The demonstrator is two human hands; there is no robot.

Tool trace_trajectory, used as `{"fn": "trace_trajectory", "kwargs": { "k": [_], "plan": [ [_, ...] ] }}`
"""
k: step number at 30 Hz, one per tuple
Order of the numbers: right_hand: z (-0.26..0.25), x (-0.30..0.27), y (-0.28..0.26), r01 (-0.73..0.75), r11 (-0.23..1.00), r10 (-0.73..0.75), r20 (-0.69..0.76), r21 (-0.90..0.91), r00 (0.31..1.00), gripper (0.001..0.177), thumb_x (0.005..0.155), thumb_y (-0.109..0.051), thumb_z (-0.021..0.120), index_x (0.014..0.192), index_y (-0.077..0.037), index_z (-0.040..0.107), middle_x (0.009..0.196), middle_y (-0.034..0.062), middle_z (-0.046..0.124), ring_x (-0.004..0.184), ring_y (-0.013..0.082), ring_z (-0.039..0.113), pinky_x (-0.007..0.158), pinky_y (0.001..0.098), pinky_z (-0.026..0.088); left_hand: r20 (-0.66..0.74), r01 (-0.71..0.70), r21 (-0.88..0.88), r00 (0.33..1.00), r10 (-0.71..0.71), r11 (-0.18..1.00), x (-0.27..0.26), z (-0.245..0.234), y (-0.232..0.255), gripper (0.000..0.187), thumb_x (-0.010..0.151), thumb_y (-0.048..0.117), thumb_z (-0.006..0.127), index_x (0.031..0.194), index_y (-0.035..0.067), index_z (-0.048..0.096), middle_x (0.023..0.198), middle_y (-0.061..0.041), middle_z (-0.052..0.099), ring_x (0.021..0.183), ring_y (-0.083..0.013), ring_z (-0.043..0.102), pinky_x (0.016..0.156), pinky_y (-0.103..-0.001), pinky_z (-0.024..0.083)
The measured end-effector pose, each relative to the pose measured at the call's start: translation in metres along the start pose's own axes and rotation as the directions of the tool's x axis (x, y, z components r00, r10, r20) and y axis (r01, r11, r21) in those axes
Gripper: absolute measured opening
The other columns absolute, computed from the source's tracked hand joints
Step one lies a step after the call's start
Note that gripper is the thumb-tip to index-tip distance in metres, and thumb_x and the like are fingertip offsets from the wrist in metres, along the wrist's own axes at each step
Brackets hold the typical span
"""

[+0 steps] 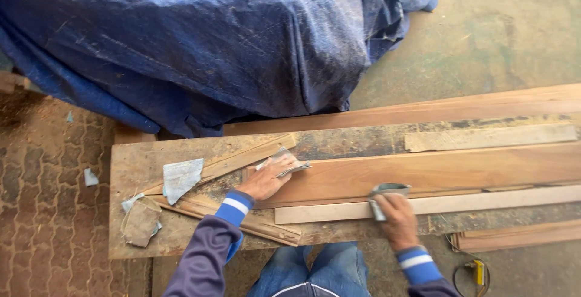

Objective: Sanding various pieces of wood by hand using sandpaper sheets on a workbench.

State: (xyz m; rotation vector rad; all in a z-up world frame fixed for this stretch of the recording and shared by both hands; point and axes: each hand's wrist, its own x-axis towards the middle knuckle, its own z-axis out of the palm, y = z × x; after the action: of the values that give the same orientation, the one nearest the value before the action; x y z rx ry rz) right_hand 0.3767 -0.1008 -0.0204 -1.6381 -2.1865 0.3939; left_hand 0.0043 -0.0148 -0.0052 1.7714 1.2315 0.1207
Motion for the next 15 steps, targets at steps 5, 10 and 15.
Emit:
{"fn": "trace_trajectory", "kwargs": {
  "k": [5,10,15],
  "plan": [
    [0.079,0.006,-0.088,0.210,0.948,-0.232,0.067,0.238,0.971,0.040,0.073,0.002,0.066,0.112,-0.005,0.066,0.110,0.0149,0.063,0.111,0.0370,0.060,0.098,0.0481,0.050,0.033,0.235,0.029,0.971,-0.236,0.972,-0.002,-0.002,0.010,0.054,0.101,0.040,0.048,0.153,0.025,0.047,0.166,0.002,0.032,0.153,-0.0241,0.020,0.125,-0.048,0.013],
    [0.039,0.017,-0.059,0.285,0.940,-0.310,0.119,0.189,0.943,0.031,0.085,-0.007,0.069,0.117,-0.009,0.067,0.111,0.0115,0.064,0.110,0.0315,0.063,0.097,0.0454,0.052,-0.040,0.000,-0.032,0.999,-0.002,0.999,0.002,0.008,-0.006,0.051,0.103,0.039,0.046,0.150,0.020,0.051,0.163,0.000,0.041,0.156,-0.0198,0.027,0.128,-0.046,0.013],
    [-0.035,-0.023,0.087,0.066,0.997,-0.061,-0.142,0.032,0.988,0.027,0.081,-0.009,0.073,0.108,-0.011,0.071,0.103,0.0111,0.072,0.098,0.0313,0.069,0.089,0.0453,0.057,-0.064,-0.016,-0.063,0.998,0.012,0.998,-0.002,0.009,-0.003,0.051,0.104,0.040,0.045,0.150,0.019,0.051,0.162,-0.001,0.044,0.156,-0.0205,0.027,0.129,-0.046,0.011]
  ]
}}
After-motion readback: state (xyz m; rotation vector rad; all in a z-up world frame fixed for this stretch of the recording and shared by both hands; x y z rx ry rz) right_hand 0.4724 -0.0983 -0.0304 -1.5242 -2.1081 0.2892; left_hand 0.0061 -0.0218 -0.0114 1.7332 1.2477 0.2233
